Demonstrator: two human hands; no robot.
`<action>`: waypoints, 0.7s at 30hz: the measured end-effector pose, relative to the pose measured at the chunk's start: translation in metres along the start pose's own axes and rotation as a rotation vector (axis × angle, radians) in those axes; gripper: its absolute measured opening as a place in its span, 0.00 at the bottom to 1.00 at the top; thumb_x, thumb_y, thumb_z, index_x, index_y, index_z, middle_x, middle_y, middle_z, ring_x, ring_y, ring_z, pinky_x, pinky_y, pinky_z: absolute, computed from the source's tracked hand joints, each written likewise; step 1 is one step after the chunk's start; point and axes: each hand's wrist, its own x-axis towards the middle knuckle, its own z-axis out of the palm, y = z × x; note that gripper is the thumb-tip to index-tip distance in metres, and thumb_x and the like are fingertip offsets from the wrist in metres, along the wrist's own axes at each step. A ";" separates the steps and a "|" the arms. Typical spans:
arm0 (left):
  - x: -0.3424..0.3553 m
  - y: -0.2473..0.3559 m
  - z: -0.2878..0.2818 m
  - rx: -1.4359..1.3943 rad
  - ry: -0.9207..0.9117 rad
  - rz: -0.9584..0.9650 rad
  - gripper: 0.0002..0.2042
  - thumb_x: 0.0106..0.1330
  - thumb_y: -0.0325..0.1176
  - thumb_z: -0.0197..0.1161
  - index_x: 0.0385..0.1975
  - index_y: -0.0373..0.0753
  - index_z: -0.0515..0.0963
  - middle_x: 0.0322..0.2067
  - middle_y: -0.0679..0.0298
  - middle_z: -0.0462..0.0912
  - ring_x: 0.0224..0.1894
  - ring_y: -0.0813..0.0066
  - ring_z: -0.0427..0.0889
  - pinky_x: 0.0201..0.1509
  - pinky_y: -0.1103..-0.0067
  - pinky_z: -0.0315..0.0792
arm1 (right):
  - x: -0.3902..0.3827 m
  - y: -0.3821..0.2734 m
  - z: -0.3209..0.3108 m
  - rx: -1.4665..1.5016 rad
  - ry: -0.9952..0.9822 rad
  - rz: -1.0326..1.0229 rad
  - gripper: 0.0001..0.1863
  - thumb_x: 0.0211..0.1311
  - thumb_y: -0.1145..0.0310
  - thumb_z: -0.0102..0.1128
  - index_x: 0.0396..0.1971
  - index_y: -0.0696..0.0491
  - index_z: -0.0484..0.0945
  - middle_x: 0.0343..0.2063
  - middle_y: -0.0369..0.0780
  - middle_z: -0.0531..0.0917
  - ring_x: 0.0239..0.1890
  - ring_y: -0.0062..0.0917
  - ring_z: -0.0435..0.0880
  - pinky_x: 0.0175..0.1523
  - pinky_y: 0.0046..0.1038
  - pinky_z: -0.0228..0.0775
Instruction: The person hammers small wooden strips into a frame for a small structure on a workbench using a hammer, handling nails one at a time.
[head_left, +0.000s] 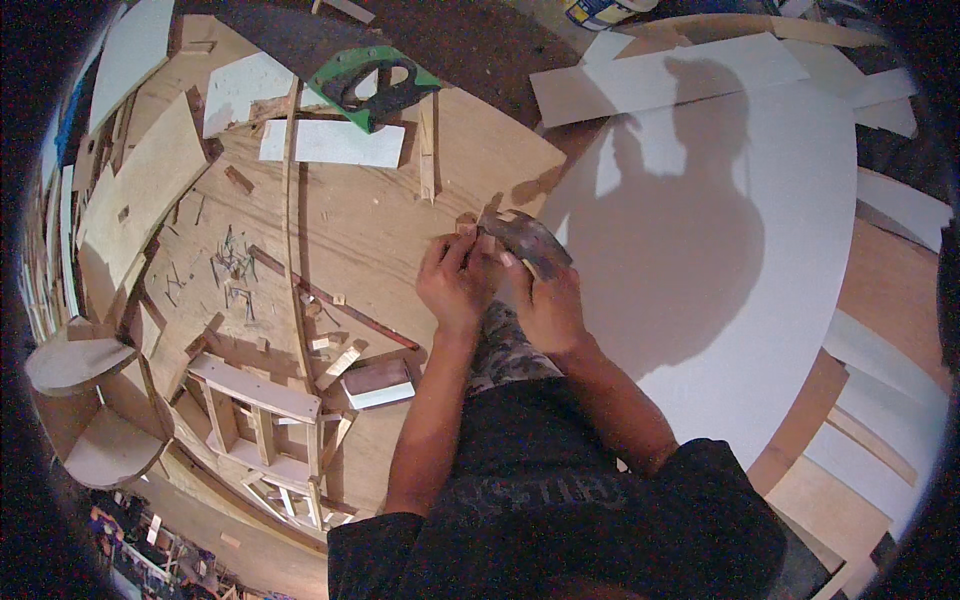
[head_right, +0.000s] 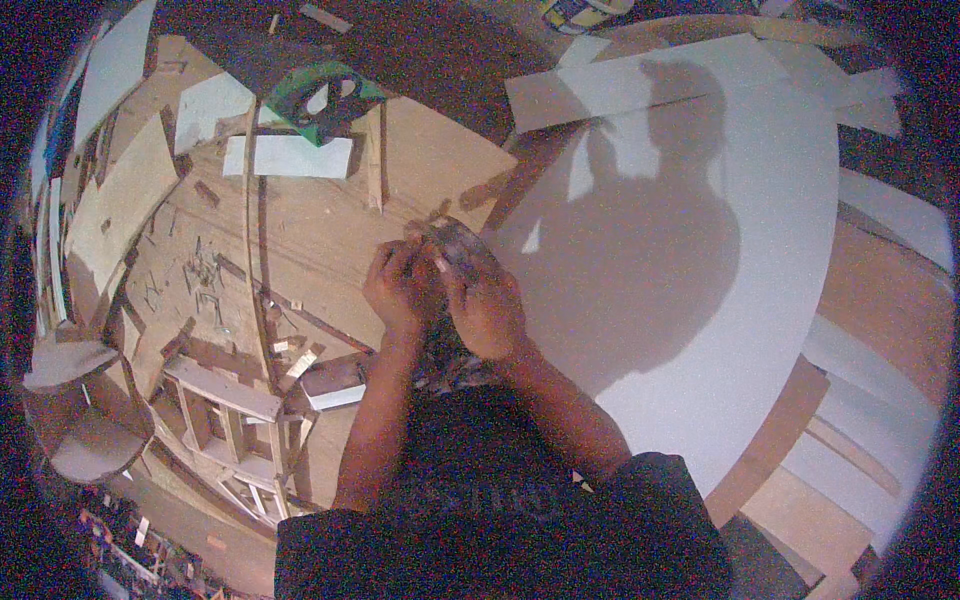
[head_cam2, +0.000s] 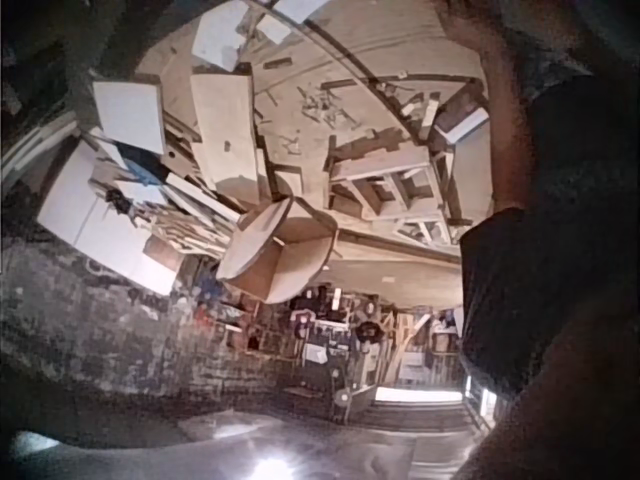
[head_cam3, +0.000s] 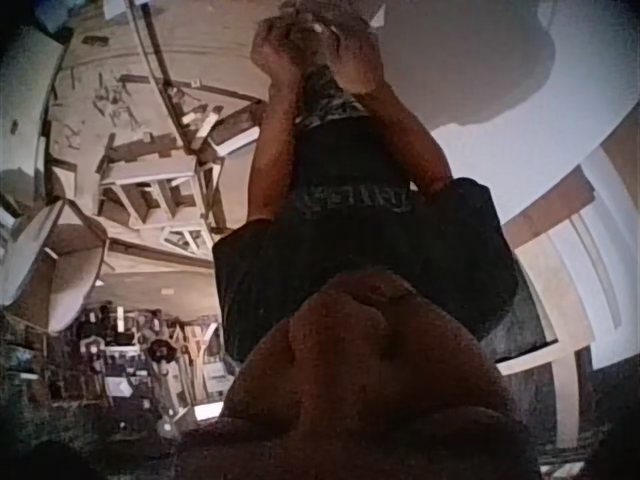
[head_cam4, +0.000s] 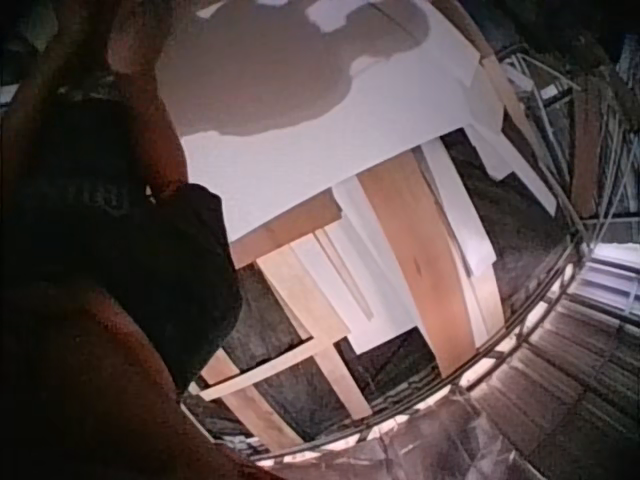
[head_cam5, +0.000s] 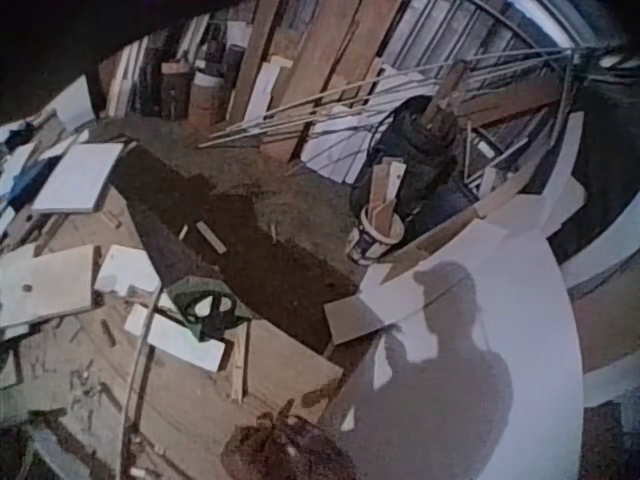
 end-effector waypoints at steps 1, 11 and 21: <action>0.000 -0.001 0.000 0.002 0.019 0.016 0.12 0.50 0.25 0.72 0.36 0.40 0.86 0.29 0.63 0.82 0.30 0.65 0.82 0.32 0.73 0.76 | -0.001 0.002 0.001 -0.001 -0.002 0.000 0.15 0.71 0.64 0.52 0.50 0.56 0.78 0.48 0.51 0.81 0.48 0.50 0.81 0.55 0.46 0.72; -0.001 -0.002 0.002 -0.044 0.064 -0.020 0.11 0.50 0.27 0.72 0.35 0.43 0.87 0.28 0.65 0.81 0.29 0.66 0.81 0.32 0.73 0.76 | -0.006 0.031 0.016 -0.043 0.086 -0.178 0.13 0.67 0.65 0.55 0.47 0.54 0.79 0.42 0.49 0.84 0.41 0.50 0.83 0.49 0.46 0.76; -0.004 0.001 0.001 -0.062 0.053 -0.050 0.10 0.50 0.26 0.73 0.34 0.42 0.87 0.27 0.64 0.79 0.27 0.67 0.81 0.30 0.73 0.75 | -0.019 0.044 0.025 -0.057 0.183 -0.405 0.14 0.64 0.74 0.58 0.49 0.52 0.80 0.36 0.43 0.85 0.37 0.44 0.85 0.42 0.41 0.78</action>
